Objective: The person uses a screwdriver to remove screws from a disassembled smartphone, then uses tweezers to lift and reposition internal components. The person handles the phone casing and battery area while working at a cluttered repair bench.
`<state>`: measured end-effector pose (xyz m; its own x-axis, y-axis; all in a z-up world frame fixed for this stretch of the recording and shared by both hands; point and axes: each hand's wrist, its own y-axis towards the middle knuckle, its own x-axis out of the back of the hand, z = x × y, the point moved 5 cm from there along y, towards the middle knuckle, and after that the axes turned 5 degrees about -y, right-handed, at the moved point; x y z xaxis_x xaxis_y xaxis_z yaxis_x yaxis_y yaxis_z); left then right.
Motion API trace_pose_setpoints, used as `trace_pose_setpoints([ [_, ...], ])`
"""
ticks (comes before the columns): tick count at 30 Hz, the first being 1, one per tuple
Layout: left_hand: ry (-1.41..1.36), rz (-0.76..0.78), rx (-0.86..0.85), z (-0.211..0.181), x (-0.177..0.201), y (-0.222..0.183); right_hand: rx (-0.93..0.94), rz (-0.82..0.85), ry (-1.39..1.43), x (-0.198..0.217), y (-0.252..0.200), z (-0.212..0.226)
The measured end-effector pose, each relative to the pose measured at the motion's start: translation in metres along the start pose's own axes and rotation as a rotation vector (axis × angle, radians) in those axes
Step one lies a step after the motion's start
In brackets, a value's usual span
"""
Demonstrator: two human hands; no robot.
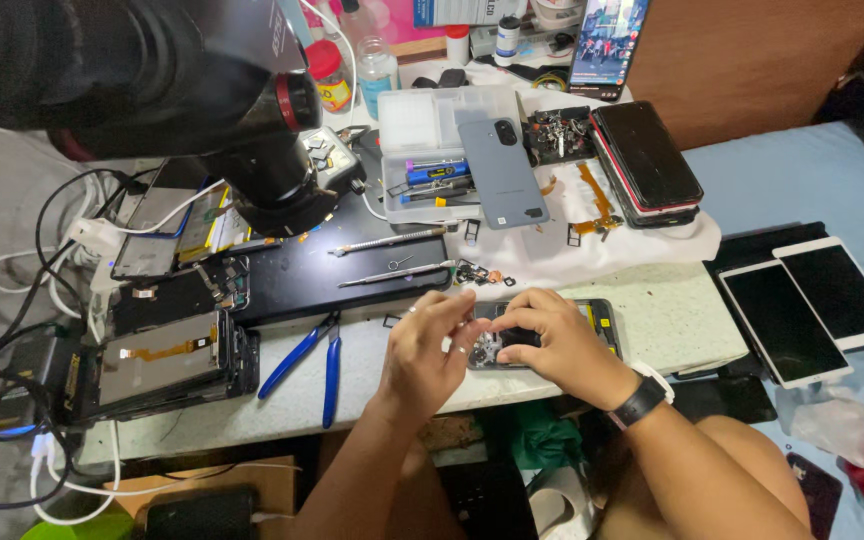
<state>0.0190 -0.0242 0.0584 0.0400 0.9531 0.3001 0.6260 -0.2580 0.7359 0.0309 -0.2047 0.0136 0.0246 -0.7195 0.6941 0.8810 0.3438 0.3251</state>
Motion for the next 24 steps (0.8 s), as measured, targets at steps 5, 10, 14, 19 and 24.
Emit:
trace_pose_setpoints([
  [5,-0.072,0.015,-0.032,0.000,-0.004,0.000,0.000,-0.053,-0.012,-0.001,0.001,-0.001],
  [10,0.021,0.049,0.013,0.000,-0.005,-0.001,0.004,-0.046,-0.002,-0.003,0.002,-0.001],
  [14,-0.083,0.067,-0.004,-0.001,-0.005,0.000,0.019,-0.029,-0.011,0.000,0.006,-0.003],
  [19,0.061,0.053,-0.026,0.001,-0.006,0.003,0.018,0.024,0.004,0.003,0.011,-0.004],
  [24,0.021,0.055,-0.037,0.007,-0.008,0.003,0.000,0.046,0.017,0.004,0.013,-0.006],
])
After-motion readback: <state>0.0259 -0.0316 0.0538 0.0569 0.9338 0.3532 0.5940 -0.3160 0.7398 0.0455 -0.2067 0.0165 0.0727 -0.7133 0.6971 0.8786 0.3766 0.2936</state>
